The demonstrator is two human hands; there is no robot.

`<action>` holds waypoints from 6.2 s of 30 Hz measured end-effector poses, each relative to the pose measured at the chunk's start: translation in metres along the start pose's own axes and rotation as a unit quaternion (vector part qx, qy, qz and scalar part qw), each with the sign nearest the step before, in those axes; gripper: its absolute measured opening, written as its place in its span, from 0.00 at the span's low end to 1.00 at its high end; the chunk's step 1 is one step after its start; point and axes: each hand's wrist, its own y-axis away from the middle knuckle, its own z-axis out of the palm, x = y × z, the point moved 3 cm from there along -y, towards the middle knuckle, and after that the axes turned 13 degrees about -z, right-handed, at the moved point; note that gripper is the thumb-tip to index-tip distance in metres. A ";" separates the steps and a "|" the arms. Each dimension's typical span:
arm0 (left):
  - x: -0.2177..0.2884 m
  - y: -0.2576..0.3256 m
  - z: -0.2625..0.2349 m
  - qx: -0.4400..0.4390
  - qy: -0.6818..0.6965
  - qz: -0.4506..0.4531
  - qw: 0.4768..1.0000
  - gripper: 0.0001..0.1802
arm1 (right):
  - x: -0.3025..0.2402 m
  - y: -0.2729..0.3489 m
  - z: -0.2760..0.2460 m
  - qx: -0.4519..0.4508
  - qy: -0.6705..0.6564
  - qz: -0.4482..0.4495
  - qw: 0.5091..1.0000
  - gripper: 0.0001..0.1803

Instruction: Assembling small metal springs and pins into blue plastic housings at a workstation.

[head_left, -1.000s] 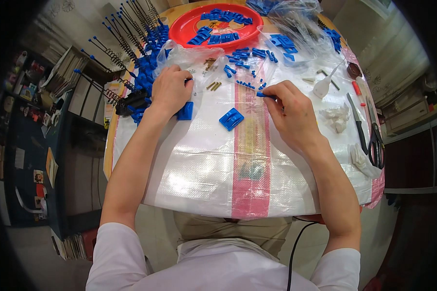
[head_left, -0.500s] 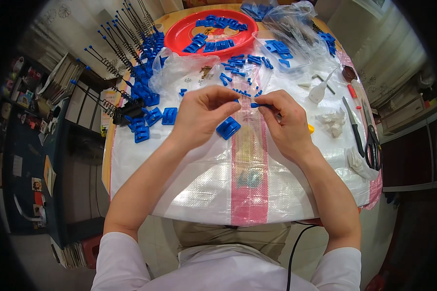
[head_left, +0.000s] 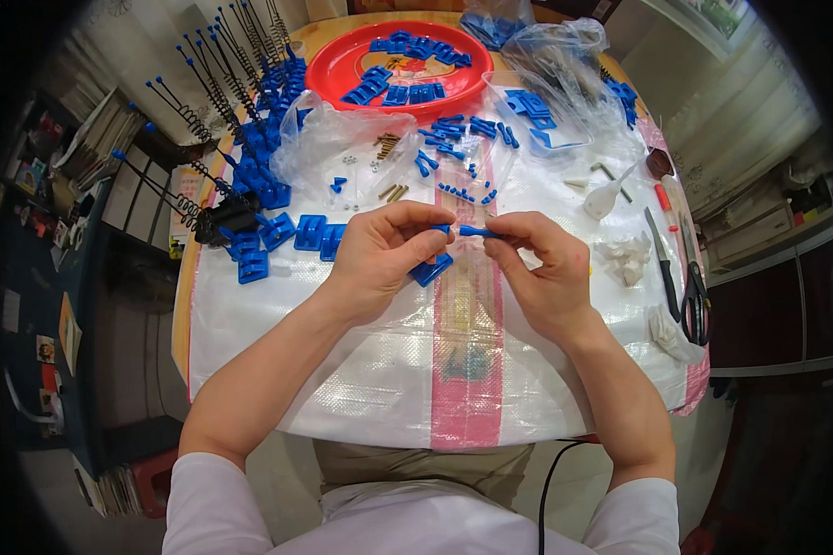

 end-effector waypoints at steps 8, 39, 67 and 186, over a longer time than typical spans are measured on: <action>-0.001 0.001 0.001 -0.008 -0.001 -0.006 1.000 0.14 | 0.001 0.003 0.001 -0.011 -0.012 0.009 1.000 0.09; 0.003 0.008 0.003 -0.023 -0.098 0.043 0.994 0.11 | -0.002 0.002 0.001 -0.026 -0.034 -0.021 0.999 0.09; 0.010 0.015 0.008 0.048 -0.254 0.138 0.956 0.09 | 0.001 0.003 0.003 -0.055 -0.028 0.008 0.998 0.10; -0.003 0.014 0.015 0.017 -0.093 0.016 0.995 0.12 | -0.015 0.000 0.008 -0.059 0.056 -0.043 0.996 0.09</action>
